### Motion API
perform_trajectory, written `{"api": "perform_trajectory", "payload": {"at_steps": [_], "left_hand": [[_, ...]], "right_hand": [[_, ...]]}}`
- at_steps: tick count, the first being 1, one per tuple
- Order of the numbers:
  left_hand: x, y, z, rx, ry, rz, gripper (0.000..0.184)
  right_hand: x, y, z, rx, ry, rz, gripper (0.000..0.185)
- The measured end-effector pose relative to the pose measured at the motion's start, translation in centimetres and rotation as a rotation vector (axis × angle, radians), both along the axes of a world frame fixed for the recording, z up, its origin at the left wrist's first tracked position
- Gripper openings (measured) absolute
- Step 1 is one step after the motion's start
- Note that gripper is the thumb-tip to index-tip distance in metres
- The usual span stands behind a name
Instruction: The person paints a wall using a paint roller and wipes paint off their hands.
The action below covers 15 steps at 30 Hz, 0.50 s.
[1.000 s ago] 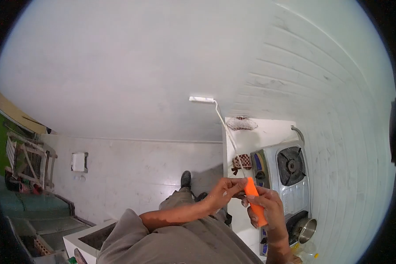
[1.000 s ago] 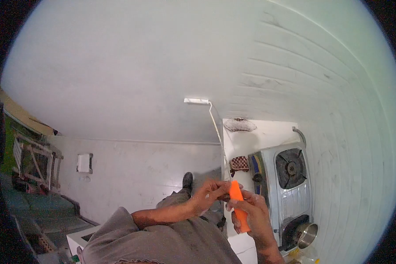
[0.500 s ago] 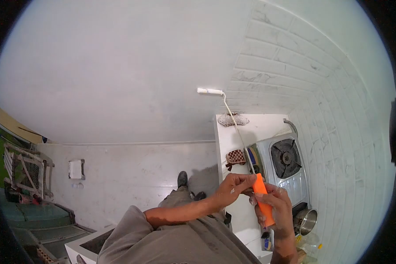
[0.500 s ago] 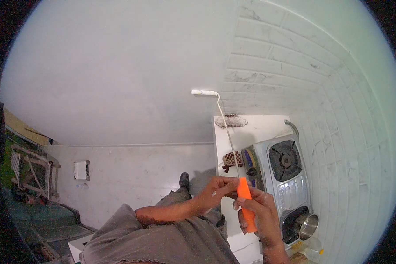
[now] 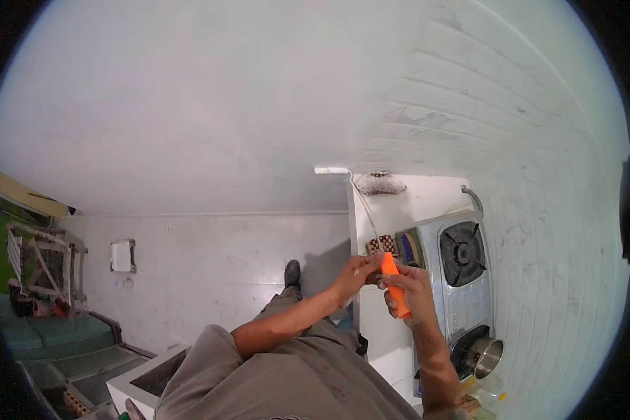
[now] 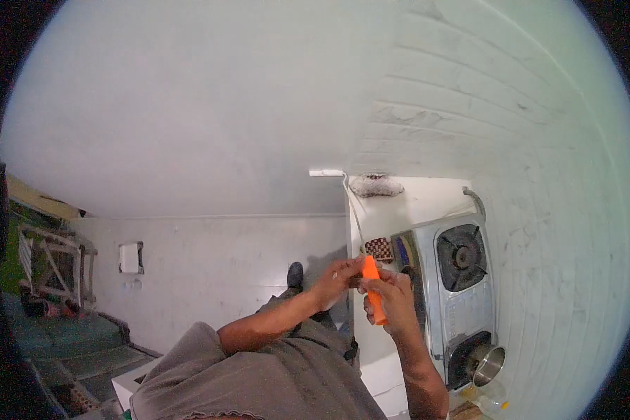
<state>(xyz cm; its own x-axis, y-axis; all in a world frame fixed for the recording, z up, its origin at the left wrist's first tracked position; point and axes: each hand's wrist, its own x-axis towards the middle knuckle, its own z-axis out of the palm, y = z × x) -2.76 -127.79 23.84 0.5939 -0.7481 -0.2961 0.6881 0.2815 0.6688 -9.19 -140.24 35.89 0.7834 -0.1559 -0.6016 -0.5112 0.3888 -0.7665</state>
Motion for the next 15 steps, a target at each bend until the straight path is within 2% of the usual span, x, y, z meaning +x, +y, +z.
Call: {"api": "perform_trajectory", "payload": {"at_steps": [12, 15], "left_hand": [[3.7, 0.0, -10.0, 0.165, 0.119, 0.068, 0.049], [4.2, -0.1, -11.0, 0.182, 0.138, 0.083, 0.050]], "right_hand": [[5.1, 0.2, -11.6, 0.034, 0.071, -0.017, 0.008], [5.9, 0.2, -13.2, 0.033, 0.072, -0.012, 0.008]]}}
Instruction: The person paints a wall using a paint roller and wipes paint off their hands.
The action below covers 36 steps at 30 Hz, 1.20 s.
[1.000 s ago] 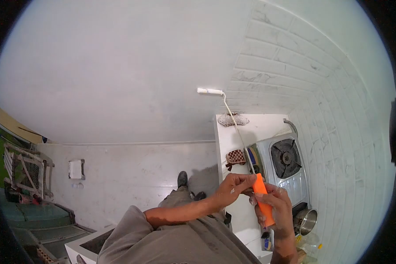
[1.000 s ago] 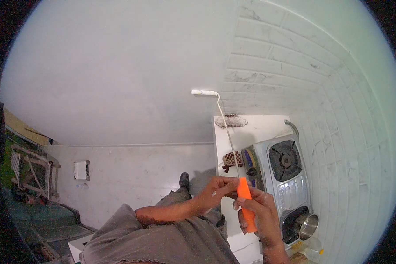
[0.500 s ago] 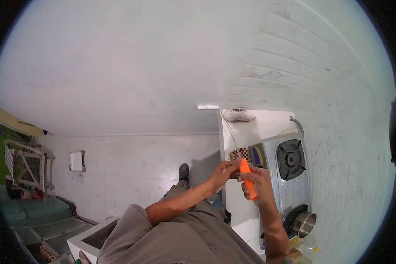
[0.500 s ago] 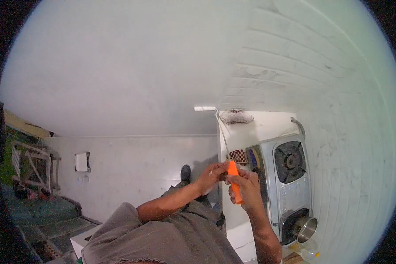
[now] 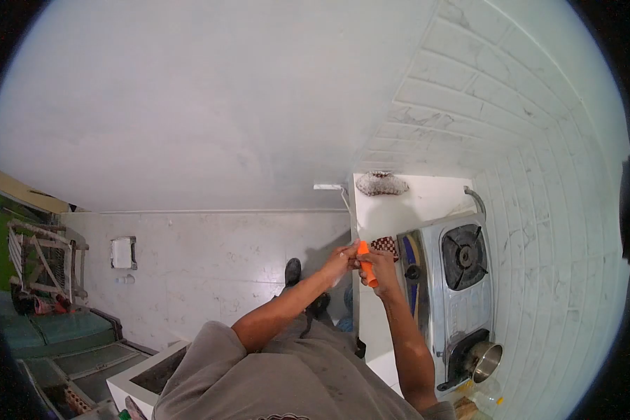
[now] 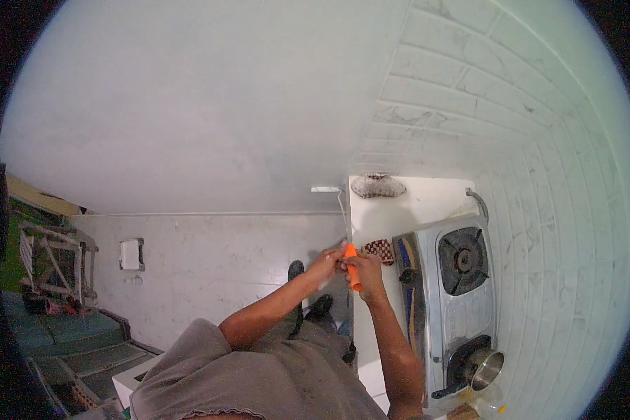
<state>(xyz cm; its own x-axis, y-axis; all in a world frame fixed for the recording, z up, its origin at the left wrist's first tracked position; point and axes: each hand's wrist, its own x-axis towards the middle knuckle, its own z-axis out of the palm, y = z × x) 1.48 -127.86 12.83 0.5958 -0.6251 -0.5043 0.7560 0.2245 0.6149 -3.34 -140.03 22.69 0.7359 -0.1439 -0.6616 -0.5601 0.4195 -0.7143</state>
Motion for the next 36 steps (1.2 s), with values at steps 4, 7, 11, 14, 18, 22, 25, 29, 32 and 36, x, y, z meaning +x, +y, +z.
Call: {"api": "perform_trajectory", "payload": {"at_steps": [4, 7, 11, 14, 18, 22, 25, 29, 32, 36], "left_hand": [[0.2, 0.7, 0.6, -0.076, 0.020, -0.075, 0.050], [-1.1, 0.7, 3.1, -0.046, -0.005, -0.037, 0.051], [-4.4, 0.9, 7.9, -0.044, -0.051, -0.057, 0.052], [-7.7, 1.7, 9.6, -0.155, -0.027, -0.144, 0.050], [-12.2, 2.4, 11.1, -0.320, 0.055, -0.256, 0.049], [-15.1, 3.2, 14.6, -0.163, 0.212, -0.294, 0.047], [-15.9, 3.5, 17.6, -0.054, 0.246, -0.260, 0.047], [-17.1, 3.3, 17.6, -0.040, 0.165, -0.243, 0.053], [-17.3, 3.4, 19.2, -0.191, 0.160, -0.198, 0.048], [-16.4, 3.7, 21.4, -0.349, 0.037, -0.121, 0.051]], "right_hand": [[0.0, 0.2, 0.4, 0.014, -0.040, 0.010, 0.008], [-1.5, 0.4, 4.2, -0.036, -0.028, 0.003, 0.009], [-5.1, 0.2, 8.5, -0.093, -0.008, 0.059, 0.011], [-9.8, -0.1, 9.3, -0.204, -0.060, 0.165, 0.014], [-14.3, -0.5, 14.0, -0.460, -0.054, 0.390, 0.022], [-18.3, -0.9, 12.8, -0.928, -0.328, 0.531, 0.034], [-19.7, 0.3, 14.6, -1.152, -0.298, 0.660, 0.037], [-20.5, 0.2, 18.5, -1.273, -0.346, 0.742, 0.045], [-21.3, -1.0, 19.5, -1.203, -0.557, 0.649, 0.051], [-21.2, -0.2, 23.0, -1.168, -0.614, 0.509, 0.045]]}}
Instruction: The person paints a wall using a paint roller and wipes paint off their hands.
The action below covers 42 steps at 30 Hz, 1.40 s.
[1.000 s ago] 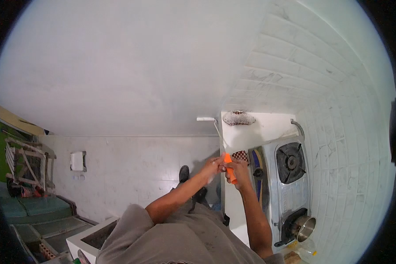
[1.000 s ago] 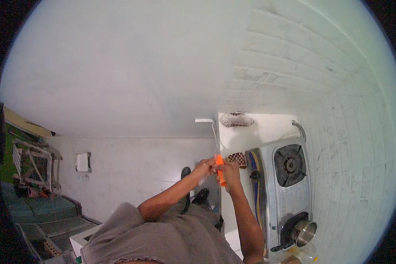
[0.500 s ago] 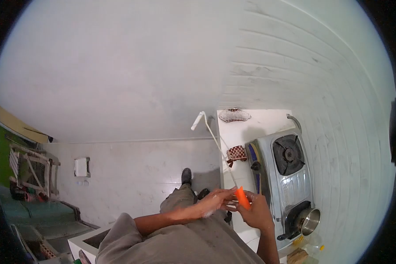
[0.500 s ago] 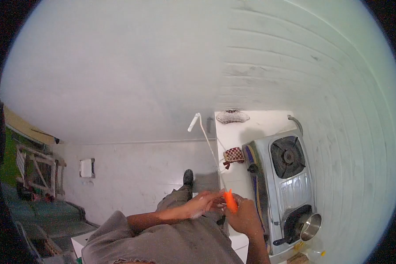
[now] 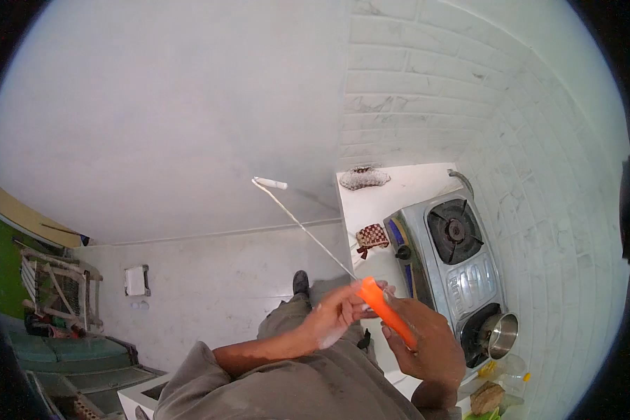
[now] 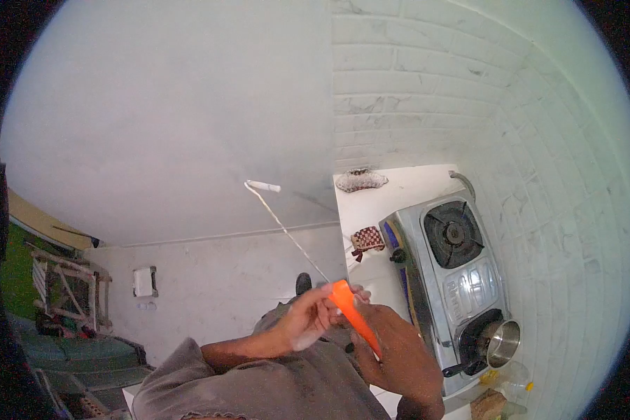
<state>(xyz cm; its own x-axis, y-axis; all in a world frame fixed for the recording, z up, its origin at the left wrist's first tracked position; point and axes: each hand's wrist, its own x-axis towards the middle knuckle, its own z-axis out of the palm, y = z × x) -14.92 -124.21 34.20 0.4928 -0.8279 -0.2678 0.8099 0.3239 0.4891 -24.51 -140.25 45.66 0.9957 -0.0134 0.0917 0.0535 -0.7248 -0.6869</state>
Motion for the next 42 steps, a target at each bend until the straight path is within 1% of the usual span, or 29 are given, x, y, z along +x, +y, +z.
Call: {"api": "perform_trajectory", "payload": {"at_steps": [1, 2, 5, 7, 8, 10, 13, 14, 16, 17, 18, 19, 20, 21, 22, 23, 24, 26, 28, 30, 31, 32, 33, 34, 35, 37, 39, 40, 42], "left_hand": [[0.7, 0.2, 1.2, -0.056, -0.042, 0.027, 0.053], [1.1, 0.4, 1.3, -0.091, -0.049, 0.019, 0.055], [1.7, 0.9, 1.5, -0.173, -0.031, -0.011, 0.058], [1.7, 1.3, 2.2, -0.199, 0.022, -0.043, 0.058], [1.6, 1.1, 2.6, -0.156, 0.054, 0.001, 0.059], [1.5, 0.6, 3.4, -0.069, 0.114, 0.087, 0.060], [2.3, 1.1, 2.9, -0.099, 0.059, 0.064, 0.062], [2.8, 1.4, 3.3, -0.032, 0.008, 0.019, 0.061], [3.9, 2.0, 4.3, 0.096, -0.099, -0.066, 0.057], [4.1, 2.0, 3.4, 0.122, -0.103, -0.044, 0.052], [4.2, 2.1, 1.7, 0.146, -0.109, -0.021, 0.047], [3.8, 2.2, 0.7, 0.189, -0.191, 0.044, 0.043], [3.4, 2.3, -0.3, 0.240, -0.272, 0.109, 0.039], [2.7, 2.4, -0.9, 0.306, -0.436, 0.216, 0.036], [2.9, 2.8, -1.0, 0.359, -0.477, 0.237, 0.033], [3.2, 3.2, -1.0, 0.413, -0.517, 0.257, 0.031], [4.1, 4.5, -0.9, 0.454, -0.436, 0.194, 0.028], [5.6, 6.8, -0.9, 0.491, -0.648, 0.168, 0.028], [6.7, 8.3, -1.4, 0.446, -1.237, 0.231, 0.040], [7.5, 7.8, -1.0, 0.579, -1.467, 0.484, 0.052], [8.0, 7.2, -0.8, 0.641, -1.579, 0.615, 0.058], [9.0, 6.2, -0.9, 0.681, -1.778, 0.768, 0.050], [9.5, 6.0, -0.2, 0.706, -1.836, 0.713, 0.048], [9.8, 5.7, 1.0, 0.729, -1.894, 0.667, 0.046], [10.1, 5.5, 1.7, 0.750, -1.951, 0.622, 0.044], [11.2, 5.5, 2.0, 0.661, -1.772, 0.594, 0.039], [12.0, 5.5, 1.8, 0.613, -1.639, 0.618, 0.035], [12.4, 5.5, 1.3, 0.610, -1.597, 0.657, 0.034], [13.5, 5.4, 2.0, 0.579, -1.654, 0.699, 0.031]], "right_hand": [[0.2, 0.4, 0.7, 0.034, -0.022, -0.032, 0.041], [0.4, 0.8, 1.0, 0.068, -0.045, -0.062, 0.038], [1.2, 1.5, 0.1, 0.206, -0.260, -0.112, 0.037], [1.0, 1.2, -1.5, 0.115, -0.302, -0.082, 0.042], [1.0, 1.0, -2.2, 0.068, -0.320, -0.066, 0.045], [1.7, 1.7, -2.8, 0.113, -0.381, -0.045, 0.040], [2.8, 2.2, -3.4, 0.181, -0.466, 0.017, 0.035], [3.2, 2.1, -3.3, 0.202, -0.488, 0.044, 0.034], [4.1, 2.3, -2.4, -0.054, -0.560, 0.054, 0.035], [4.6, 2.4, -1.9, -0.182, -0.596, 0.061, 0.035], [5.6, 2.5, -1.2, -0.160, -0.650, 0.109, 0.036], [6.8, 2.5, -0.5, -0.138, -0.701, 0.157, 0.038], [7.4, 2.9, -0.6, -0.031, -0.729, 0.203, 0.036], [8.0, 3.2, -0.8, 0.074, -0.757, 0.253, 0.034], [8.7, 3.8, -2.2, 0.265, -0.758, 0.300, 0.030], [9.5, 4.2, -3.3, 0.359, -0.764, 0.317, 0.028], [10.3, 4.5, -4.3, 0.452, -0.772, 0.335, 0.027], [11.7, 4.8, -5.1, 0.451, -0.798, 0.330, 0.027], [12.9, 5.1, -5.2, 0.459, -0.797, 0.364, 0.027], [13.6, 5.4, -3.3, 0.378, -0.734, 0.426, 0.029], [14.3, 6.0, -3.3, 0.414, -0.803, 0.454, 0.029], [14.9, 7.0, -3.4, 0.453, -0.873, 0.479, 0.030], [15.7, 7.7, -3.3, 0.491, -0.943, 0.505, 0.032], [17.0, 7.9, -3.4, 0.497, -1.021, 0.595, 0.034], [17.8, 7.9, -3.0, 0.483, -1.048, 0.596, 0.033], [19.0, 7.8, -1.8, 0.450, -1.098, 0.603, 0.032], [19.7, 7.9, -0.8, 0.458, -1.103, 0.571, 0.032], [20.1, 8.1, -0.6, 0.462, -1.105, 0.557, 0.032], [21.0, 8.4, -0.7, 0.492, -1.123, 0.513, 0.031]]}}
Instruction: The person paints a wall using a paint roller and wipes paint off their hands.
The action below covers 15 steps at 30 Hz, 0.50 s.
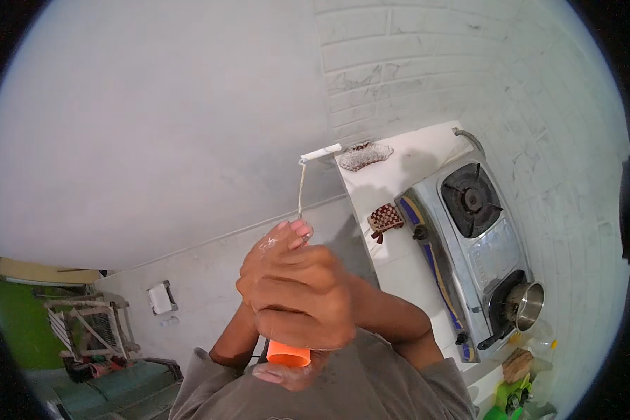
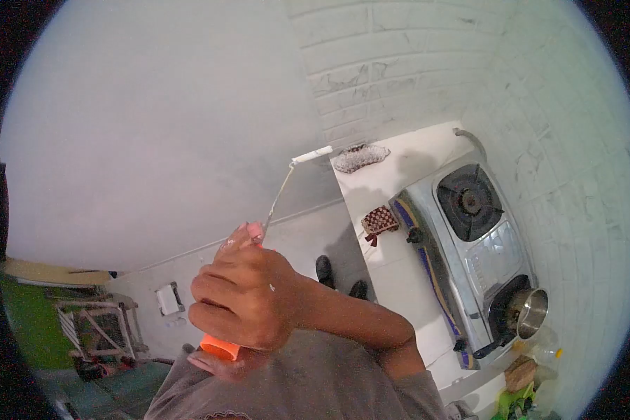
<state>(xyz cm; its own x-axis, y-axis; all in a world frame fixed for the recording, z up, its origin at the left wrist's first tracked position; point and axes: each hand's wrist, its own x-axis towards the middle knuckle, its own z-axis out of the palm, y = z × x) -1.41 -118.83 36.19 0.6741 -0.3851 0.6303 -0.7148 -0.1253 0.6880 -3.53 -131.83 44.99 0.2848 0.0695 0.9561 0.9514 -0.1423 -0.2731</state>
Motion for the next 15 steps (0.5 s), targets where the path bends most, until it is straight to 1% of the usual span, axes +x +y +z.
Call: {"api": "perform_trajectory", "payload": {"at_steps": [1, 3, 6, 7, 8, 10, 12, 13, 15], "left_hand": [[1.1, -0.4, 1.8, 0.020, -0.094, -0.022, 0.030], [2.4, -0.4, 2.4, -0.013, -0.167, -0.077, 0.031], [3.2, -0.4, 1.7, -0.103, -0.081, -0.129, 0.034], [2.8, -0.7, 2.4, -0.090, -0.036, -0.116, 0.034], [2.6, -0.8, 2.9, -0.077, 0.006, -0.102, 0.035], [2.4, -0.6, 3.2, -0.068, 0.146, -0.166, 0.034], [2.4, -1.1, 3.4, -0.132, 0.199, -0.186, 0.032], [2.3, -1.7, 3.5, -0.201, 0.185, -0.175, 0.032], [2.3, -2.2, 3.8, -0.213, 0.124, -0.141, 0.031]], "right_hand": [[0.4, 0.1, -0.1, 0.023, 0.000, -0.010, 0.031], [1.1, 0.0, 0.1, 0.051, -0.001, 0.005, 0.032], [1.7, -0.1, 0.4, 0.104, 0.019, 0.045, 0.034], [1.9, -0.1, 0.6, 0.124, 0.030, 0.062, 0.034], [2.0, -0.2, 0.8, 0.099, 0.036, 0.053, 0.034], [1.9, -0.8, 1.4, 0.049, 0.045, 0.036, 0.035], [2.1, -1.2, 1.4, 0.019, 0.008, 0.034, 0.037], [2.0, -1.4, 1.5, 0.010, 0.006, 0.038, 0.037], [1.6, -1.8, 1.9, 0.000, 0.021, 0.049, 0.038]]}}
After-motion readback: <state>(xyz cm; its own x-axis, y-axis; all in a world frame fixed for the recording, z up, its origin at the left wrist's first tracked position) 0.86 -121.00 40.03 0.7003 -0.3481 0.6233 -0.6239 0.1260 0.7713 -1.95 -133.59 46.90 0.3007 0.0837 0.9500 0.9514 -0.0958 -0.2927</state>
